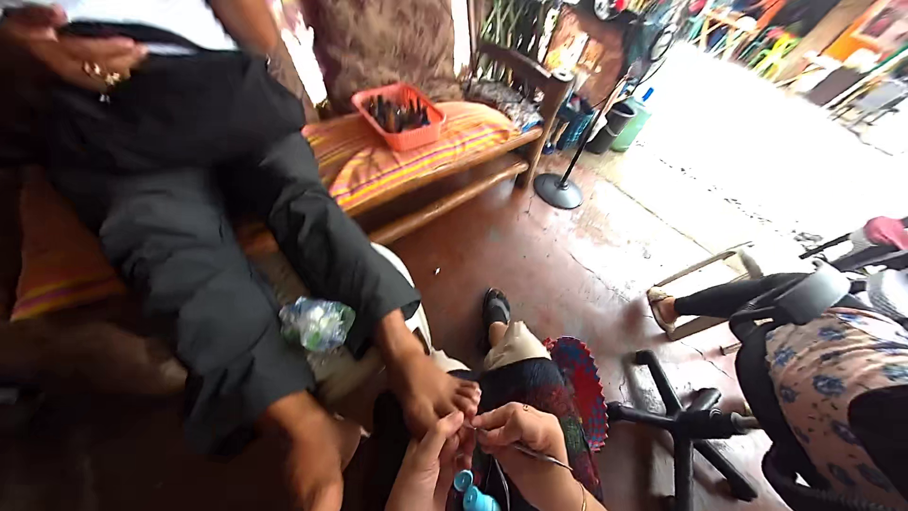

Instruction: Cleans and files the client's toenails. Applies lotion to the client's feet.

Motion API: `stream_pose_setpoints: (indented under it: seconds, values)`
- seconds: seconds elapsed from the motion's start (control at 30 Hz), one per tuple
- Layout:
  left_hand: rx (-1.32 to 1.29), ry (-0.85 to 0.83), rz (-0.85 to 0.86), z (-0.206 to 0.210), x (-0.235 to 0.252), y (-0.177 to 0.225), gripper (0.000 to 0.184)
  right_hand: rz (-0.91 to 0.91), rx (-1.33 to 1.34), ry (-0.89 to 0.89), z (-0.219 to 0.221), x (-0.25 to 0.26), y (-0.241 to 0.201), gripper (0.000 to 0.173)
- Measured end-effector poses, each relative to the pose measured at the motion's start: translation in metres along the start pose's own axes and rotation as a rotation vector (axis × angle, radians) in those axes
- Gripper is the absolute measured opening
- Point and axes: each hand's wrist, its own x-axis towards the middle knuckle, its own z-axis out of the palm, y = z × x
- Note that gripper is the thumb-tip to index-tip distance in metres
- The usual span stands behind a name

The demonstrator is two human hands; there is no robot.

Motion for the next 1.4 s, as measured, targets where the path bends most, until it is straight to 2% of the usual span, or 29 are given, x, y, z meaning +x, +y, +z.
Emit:
stream_pose_setpoints:
  seconds: [0.23, 0.37, 0.5, 0.6, 0.73, 0.83, 0.93, 1.03, 1.2, 1.4]
  values:
    - [0.007, -0.032, -0.007, -0.002, 0.003, 0.000, 0.034, -0.027, 0.008, -0.063, -0.006, 0.009, 0.003, 0.007]
    - [0.000, -0.053, -0.012, -0.005, 0.004, 0.000, 0.032, 0.106, 0.222, -0.219, -0.024, 0.016, 0.004, 0.013]
    - [-0.014, -0.060, -0.009, -0.007, 0.004, -0.002, 0.032, 0.189, 0.259, -0.062, -0.010, 0.009, 0.002, 0.017]
    - [-0.020, -0.073, -0.010, -0.009, 0.003, -0.003, 0.034, 0.193, 0.245, -0.161, -0.016, 0.011, -0.004, 0.018]
    - [-0.037, -0.070, -0.030, -0.009, 0.002, -0.005, 0.034, 0.203, 0.188, -0.050, -0.007, 0.005, -0.009, 0.014]
    - [-0.080, -0.047, -0.041, -0.009, -0.001, -0.007, 0.033, 0.179, 0.166, -0.121, -0.012, 0.004, -0.011, 0.014]
    - [-0.091, 0.008, -0.018, -0.009, -0.001, -0.009, 0.025, 0.179, 0.131, -0.065, -0.006, 0.001, -0.011, 0.014]
    - [-0.060, -0.014, 0.001, -0.009, -0.002, -0.009, 0.023, 0.171, 0.073, -0.140, -0.012, 0.003, -0.020, 0.013]
    - [-0.037, -0.039, -0.028, -0.005, -0.003, -0.004, 0.024, 0.192, 0.069, 0.005, -0.004, -0.001, -0.014, 0.017]
    - [-0.044, -0.021, -0.044, -0.003, -0.004, -0.001, 0.019, 0.161, 0.014, -0.025, -0.008, 0.003, -0.014, 0.016]
